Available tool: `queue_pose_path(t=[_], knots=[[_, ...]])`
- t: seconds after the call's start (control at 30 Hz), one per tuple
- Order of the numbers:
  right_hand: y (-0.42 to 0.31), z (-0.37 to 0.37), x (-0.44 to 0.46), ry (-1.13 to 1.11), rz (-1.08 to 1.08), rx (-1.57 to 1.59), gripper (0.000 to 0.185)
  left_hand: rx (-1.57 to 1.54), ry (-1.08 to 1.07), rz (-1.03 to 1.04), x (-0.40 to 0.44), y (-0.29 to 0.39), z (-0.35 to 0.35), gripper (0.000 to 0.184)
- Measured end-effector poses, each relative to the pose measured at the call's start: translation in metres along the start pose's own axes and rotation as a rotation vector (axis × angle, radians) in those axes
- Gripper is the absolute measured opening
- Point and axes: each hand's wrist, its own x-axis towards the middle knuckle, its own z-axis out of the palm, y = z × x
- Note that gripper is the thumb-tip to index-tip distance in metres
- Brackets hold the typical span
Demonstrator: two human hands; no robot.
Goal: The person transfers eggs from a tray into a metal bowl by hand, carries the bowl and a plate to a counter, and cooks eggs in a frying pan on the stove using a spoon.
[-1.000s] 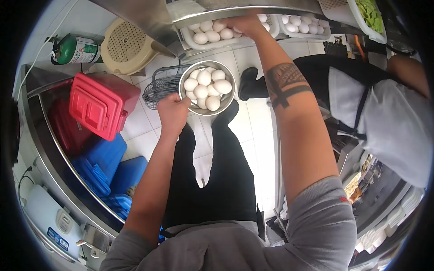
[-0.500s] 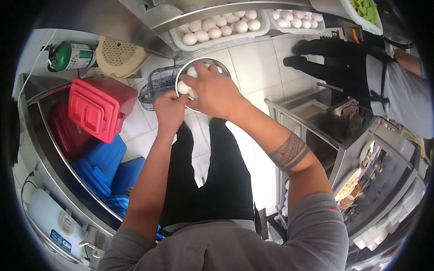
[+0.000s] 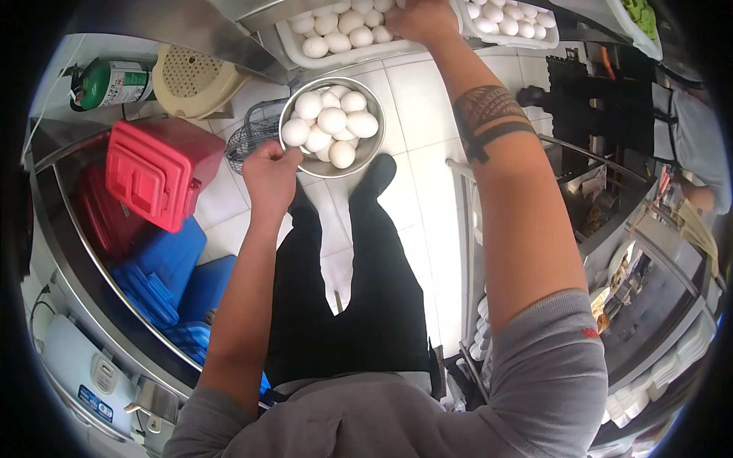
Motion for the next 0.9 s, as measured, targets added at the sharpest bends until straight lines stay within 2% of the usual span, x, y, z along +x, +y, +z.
queue_pose_path(t=[0.03, 0.07, 0.13, 0.17, 0.23, 0.33, 0.37, 0.43, 0.47, 0.53, 0.57, 0.63, 0.67, 0.7, 0.73, 0.8, 0.87, 0.9], knots=[[-0.004, -0.006, 0.002, -0.112, -0.037, -0.08, 0.054, 0.001, 0.006, 0.007, 0.0, -0.003, 0.001, 0.025], [-0.009, -0.009, 0.0, -0.109, -0.039, -0.083, 0.054, 0.002, 0.015, 0.015, 0.0, -0.006, 0.002, 0.025], [-0.014, -0.006, 0.0, 0.029, 0.116, 0.018, 0.049, -0.016, 0.025, 0.018, -0.001, -0.006, 0.002, 0.026], [-0.014, -0.005, 0.0, 0.03, 0.117, 0.017, 0.049, -0.032, 0.028, 0.019, -0.004, -0.006, 0.003, 0.026], [-0.012, -0.006, 0.0, 0.0, -0.009, -0.025, 0.049, -0.037, 0.02, 0.0, -0.006, -0.004, 0.003, 0.026], [-0.004, -0.015, -0.008, -0.066, -0.067, 0.009, 0.051, -0.04, 0.012, -0.017, -0.006, -0.008, 0.003, 0.027], [0.004, 0.002, 0.003, -0.067, -0.061, 0.011, 0.051, -0.043, 0.008, -0.011, -0.005, -0.01, 0.004, 0.027], [0.027, 0.053, 0.037, 0.335, 0.019, -0.065, 0.055, -0.056, 0.002, -0.028, -0.004, -0.008, 0.008, 0.027], [0.03, 0.052, 0.035, 0.334, 0.024, -0.062, 0.055, -0.067, 0.004, -0.049, -0.005, -0.007, 0.009, 0.028], [0.026, 0.036, 0.028, 0.162, 0.146, 0.405, 0.052, -0.077, -0.002, -0.06, -0.002, -0.009, 0.014, 0.027], [0.021, 0.017, 0.011, 0.163, 0.144, 0.416, 0.052, -0.091, -0.006, -0.074, -0.001, -0.01, 0.015, 0.027], [0.01, -0.021, -0.034, 0.31, 0.172, 0.846, 0.051, -0.092, -0.001, -0.098, 0.001, -0.004, 0.02, 0.027], [0.02, -0.001, -0.017, 0.311, 0.173, 0.854, 0.051, -0.103, -0.002, -0.124, 0.002, -0.001, 0.022, 0.027], [0.04, 0.034, 0.012, 0.532, 0.1, 0.862, 0.053, -0.096, -0.003, -0.122, 0.003, 0.001, 0.024, 0.027], [0.038, 0.032, 0.012, 0.753, 0.027, 0.86, 0.057, -0.097, -0.01, -0.118, 0.004, 0.003, 0.026, 0.027], [0.045, -0.007, -0.035, 0.244, -0.034, 1.469, 0.07, -0.099, -0.017, -0.108, 0.007, 0.005, 0.03, 0.027], [0.025, -0.024, -0.09, 0.054, -0.067, 1.598, 0.04, -0.063, -0.021, -0.073, 0.008, -0.001, 0.032, 0.027], [0.012, -0.03, -0.118, -0.016, -0.117, 1.535, 0.046, -0.058, -0.025, -0.068, 0.007, 0.003, 0.031, 0.027]])
